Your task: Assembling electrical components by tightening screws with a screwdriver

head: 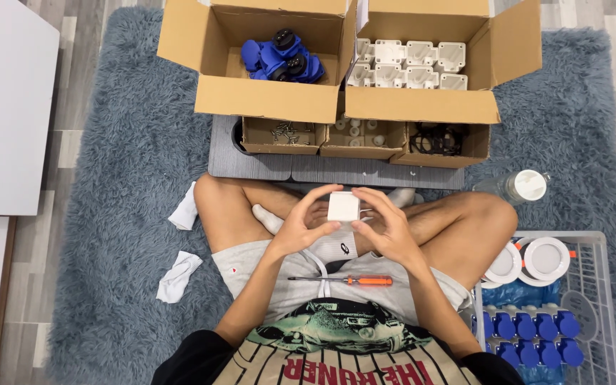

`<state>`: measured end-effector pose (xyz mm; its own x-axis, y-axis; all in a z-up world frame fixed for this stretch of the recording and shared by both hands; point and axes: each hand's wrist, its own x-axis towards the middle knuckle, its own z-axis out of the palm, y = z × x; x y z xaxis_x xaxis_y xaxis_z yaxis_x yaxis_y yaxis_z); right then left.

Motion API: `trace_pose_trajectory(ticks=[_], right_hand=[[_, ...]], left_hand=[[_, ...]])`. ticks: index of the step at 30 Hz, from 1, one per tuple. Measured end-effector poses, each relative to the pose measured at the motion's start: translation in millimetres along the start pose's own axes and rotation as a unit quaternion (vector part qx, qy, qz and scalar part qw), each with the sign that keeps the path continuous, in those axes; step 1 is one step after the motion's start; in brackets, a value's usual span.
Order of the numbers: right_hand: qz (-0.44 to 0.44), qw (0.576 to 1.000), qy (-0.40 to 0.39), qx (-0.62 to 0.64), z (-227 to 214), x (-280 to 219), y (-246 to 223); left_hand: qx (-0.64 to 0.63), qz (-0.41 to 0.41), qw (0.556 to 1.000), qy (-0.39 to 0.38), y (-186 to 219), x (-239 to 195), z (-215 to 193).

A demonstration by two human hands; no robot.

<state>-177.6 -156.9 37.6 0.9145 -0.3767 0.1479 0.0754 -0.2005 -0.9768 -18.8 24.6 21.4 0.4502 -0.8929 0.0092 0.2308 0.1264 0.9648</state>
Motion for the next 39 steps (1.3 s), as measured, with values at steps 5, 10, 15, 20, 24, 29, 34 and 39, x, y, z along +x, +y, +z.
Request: trace_pose_trajectory(ticks=[5,10,15,20,24,29,34,39], right_hand=[[-0.026,0.999,-0.004,-0.028,0.1,4.1,-14.3],[0.025,0.999,-0.016,-0.025,-2.0,-2.1,0.0],[0.005,0.999,0.026,-0.020,-2.0,-1.8,3.3],[-0.093,0.994,0.001,-0.056,-2.8,8.1,-20.4],[-0.106,0.991,-0.028,-0.082,-4.3,11.1,-27.3],[-0.042,0.997,-0.017,-0.058,-5.7,10.5,-20.2],[-0.058,0.993,-0.008,-0.098,-10.0,16.2,-22.4],[-0.154,0.978,0.011,-0.137,-44.7,35.7,-34.2]], left_hand=[[-0.004,-0.030,1.000,0.004,-17.8,-0.8,-8.8],[-0.006,-0.015,1.000,0.006,-20.8,-1.6,-10.2],[0.003,-0.029,0.999,-0.016,-5.2,-0.6,-7.0],[-0.021,-0.022,0.999,-0.032,-27.2,1.9,-17.4],[-0.027,-0.023,0.999,-0.015,-34.0,-0.4,-16.4],[-0.007,0.010,1.000,-0.007,-16.1,3.4,-3.6],[0.013,0.051,0.999,-0.008,-20.6,4.6,-4.4],[0.050,0.036,0.998,-0.003,-23.3,8.7,-5.5]])
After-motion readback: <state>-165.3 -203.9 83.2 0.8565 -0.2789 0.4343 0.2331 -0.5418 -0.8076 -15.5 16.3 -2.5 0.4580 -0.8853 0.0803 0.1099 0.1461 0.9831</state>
